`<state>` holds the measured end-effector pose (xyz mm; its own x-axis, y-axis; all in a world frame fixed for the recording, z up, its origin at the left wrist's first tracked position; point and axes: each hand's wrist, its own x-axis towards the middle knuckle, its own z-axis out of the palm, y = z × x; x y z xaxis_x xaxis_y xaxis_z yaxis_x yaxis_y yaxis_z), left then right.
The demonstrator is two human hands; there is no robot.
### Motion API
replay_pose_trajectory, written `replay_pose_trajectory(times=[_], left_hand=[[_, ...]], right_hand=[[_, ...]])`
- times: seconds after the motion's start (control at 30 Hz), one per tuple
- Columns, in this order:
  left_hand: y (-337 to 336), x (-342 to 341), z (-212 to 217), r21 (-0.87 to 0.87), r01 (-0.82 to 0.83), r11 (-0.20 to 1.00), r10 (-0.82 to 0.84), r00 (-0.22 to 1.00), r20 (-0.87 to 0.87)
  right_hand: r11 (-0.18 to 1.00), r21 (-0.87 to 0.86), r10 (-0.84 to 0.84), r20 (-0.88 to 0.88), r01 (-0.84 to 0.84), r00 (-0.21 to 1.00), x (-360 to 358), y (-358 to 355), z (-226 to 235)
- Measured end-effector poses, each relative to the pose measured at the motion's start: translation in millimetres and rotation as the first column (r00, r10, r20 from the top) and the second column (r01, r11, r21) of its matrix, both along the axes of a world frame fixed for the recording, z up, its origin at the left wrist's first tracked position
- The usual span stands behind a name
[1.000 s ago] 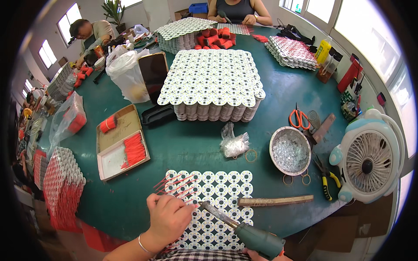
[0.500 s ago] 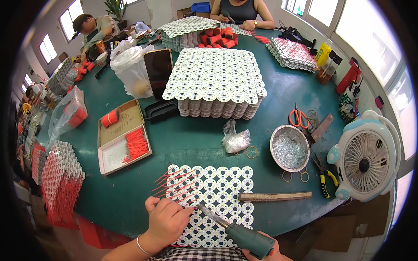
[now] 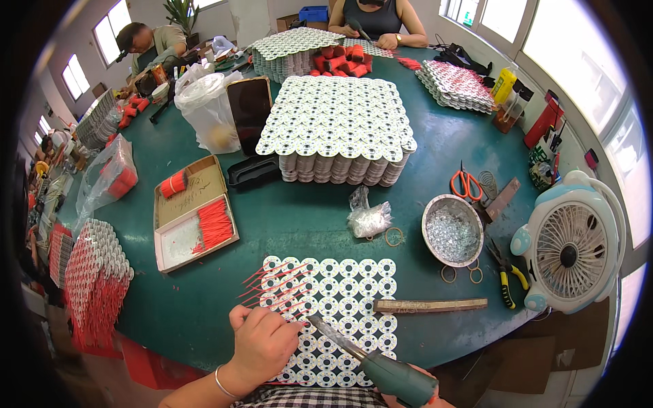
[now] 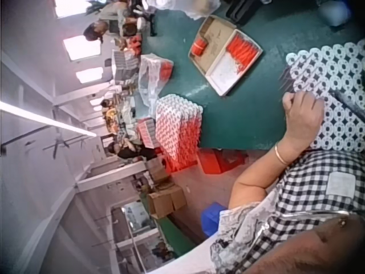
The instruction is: The person solders red leads onto a wiring grid of circular electronic components on a circuit board using a soldering iron.
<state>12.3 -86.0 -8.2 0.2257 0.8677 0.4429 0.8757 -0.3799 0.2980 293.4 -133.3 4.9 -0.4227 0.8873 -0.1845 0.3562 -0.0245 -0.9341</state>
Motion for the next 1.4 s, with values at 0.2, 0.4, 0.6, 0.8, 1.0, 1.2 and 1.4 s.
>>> replay_pose_trajectory(times=[0.2, 0.4, 0.6, 0.8, 1.0, 1.2, 1.4], left_hand=[[-2, 1, 0, 0.03, 0.002, 1.0, -0.002, 1.0, -0.008], [-10, 3, 3, 0.062, 0.024, 0.998, -0.02, 0.998, -0.059], [-9, 3, 1, 0.052, 0.052, 0.997, -0.049, 0.997, -0.051], [-8, 2, 2, -0.001, 0.063, 0.998, -0.063, 0.996, -0.067], [-7, 1, 1, 0.004, 0.087, 0.996, -0.087, 0.995, -0.049], [-8, 2, 3, 0.003, 0.067, 0.998, -0.066, 0.993, -0.095], [-14, 4, 10, 0.062, 0.023, 0.998, -0.019, 0.998, -0.063]], right_hand=[[0.962, 0.273, -0.01, -0.063, 0.027, 0.998, 7, -7, -20], [0.987, -0.03, -0.158, -0.097, 0.156, 0.983, 6, -13, -3], [0.982, 0.107, -0.15, -0.062, 0.156, 0.987, 2, -13, -5], [0.988, 0.05, -0.139, -0.076, 0.143, 0.987, -5, -6, 3], [0.983, 0.161, -0.088, -0.002, 0.087, 0.996, -9, 1, 13], [0.981, -0.007, -0.189, -0.231, 0.193, 0.954, 0, -12, -6], [0.986, -0.07, -0.156, -0.093, 0.15, 0.983, 13, -18, -1]])
